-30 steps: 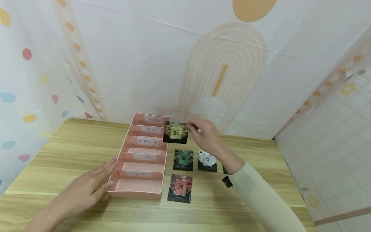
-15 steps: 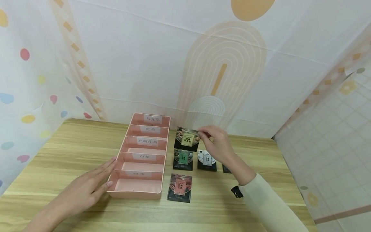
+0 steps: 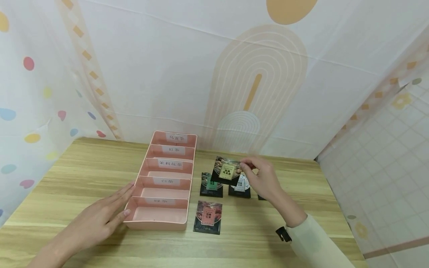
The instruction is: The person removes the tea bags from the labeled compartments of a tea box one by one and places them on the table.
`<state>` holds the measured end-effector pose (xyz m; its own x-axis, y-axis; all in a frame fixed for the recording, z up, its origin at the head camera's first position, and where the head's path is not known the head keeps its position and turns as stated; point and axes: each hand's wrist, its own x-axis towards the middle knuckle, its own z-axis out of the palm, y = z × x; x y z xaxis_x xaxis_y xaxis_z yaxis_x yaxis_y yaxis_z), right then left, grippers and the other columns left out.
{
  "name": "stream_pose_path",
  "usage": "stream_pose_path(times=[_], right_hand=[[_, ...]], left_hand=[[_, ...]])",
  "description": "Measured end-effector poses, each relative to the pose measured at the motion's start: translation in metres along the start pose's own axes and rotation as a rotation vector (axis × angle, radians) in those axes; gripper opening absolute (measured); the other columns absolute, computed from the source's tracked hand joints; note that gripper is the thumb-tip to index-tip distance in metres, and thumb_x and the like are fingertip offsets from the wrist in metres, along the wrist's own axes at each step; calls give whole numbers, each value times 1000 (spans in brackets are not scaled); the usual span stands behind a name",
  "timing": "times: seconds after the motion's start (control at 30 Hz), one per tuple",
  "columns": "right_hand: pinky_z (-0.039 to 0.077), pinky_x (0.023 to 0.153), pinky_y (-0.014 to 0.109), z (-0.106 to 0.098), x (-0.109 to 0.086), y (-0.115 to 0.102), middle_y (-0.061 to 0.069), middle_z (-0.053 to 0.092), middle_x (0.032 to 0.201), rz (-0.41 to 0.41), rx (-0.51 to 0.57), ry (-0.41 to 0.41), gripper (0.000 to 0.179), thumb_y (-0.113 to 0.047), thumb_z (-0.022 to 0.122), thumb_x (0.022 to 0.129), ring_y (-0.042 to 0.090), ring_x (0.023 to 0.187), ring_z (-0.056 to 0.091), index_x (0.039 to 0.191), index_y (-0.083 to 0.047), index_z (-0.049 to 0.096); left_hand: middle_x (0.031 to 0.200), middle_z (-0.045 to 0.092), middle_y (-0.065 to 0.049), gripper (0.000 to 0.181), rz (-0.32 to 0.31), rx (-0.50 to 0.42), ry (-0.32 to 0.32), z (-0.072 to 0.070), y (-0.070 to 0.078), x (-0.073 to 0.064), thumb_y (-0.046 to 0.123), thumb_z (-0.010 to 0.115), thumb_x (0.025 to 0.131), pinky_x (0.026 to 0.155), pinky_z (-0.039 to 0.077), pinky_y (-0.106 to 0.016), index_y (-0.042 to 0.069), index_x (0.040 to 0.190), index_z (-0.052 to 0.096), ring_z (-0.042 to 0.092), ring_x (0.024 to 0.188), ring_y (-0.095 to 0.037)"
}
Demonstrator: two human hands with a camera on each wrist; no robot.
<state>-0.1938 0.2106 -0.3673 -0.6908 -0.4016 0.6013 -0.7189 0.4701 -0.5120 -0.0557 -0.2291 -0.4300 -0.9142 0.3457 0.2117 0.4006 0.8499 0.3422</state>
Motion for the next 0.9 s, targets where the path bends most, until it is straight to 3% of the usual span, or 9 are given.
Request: stream_pose_path(times=[0.2, 0.43, 0.67, 0.9], right_hand=[[56, 71, 18, -5, -16, 4, 4, 75, 89, 61, 18, -34, 15, 11, 69, 95, 17, 76, 69, 100, -1, 76], [59, 68, 26, -7, -36, 6, 0, 73, 91, 168, 21, -118, 12, 6, 67, 99, 9, 78, 66, 104, -2, 74], [54, 61, 26, -11, -54, 10, -3, 70, 89, 284, 41, -210, 12, 2, 65, 102, 19, 72, 63, 107, -4, 73], [51, 56, 24, -10, -72, 17, -1, 67, 84, 396, 98, -263, 10, 2, 66, 101, 20, 69, 60, 103, -5, 73]], left_hand=[[165, 40, -16, 69, -3, -3, 0, 0, 0, 0, 29, 67, 103, 109, 46, -61, 5, 161, 39, 51, 141, -39], [165, 40, -16, 68, -3, -9, -2, 0, 0, 0, 30, 66, 103, 108, 47, -61, 5, 161, 40, 51, 141, -39], [165, 40, -16, 68, 0, -6, -6, 0, 0, 0, 29, 67, 103, 107, 48, -61, 4, 161, 40, 51, 141, -39], [165, 40, -15, 69, -4, -7, -7, 0, -1, 0, 30, 67, 103, 108, 47, -61, 6, 162, 39, 51, 142, -39]])
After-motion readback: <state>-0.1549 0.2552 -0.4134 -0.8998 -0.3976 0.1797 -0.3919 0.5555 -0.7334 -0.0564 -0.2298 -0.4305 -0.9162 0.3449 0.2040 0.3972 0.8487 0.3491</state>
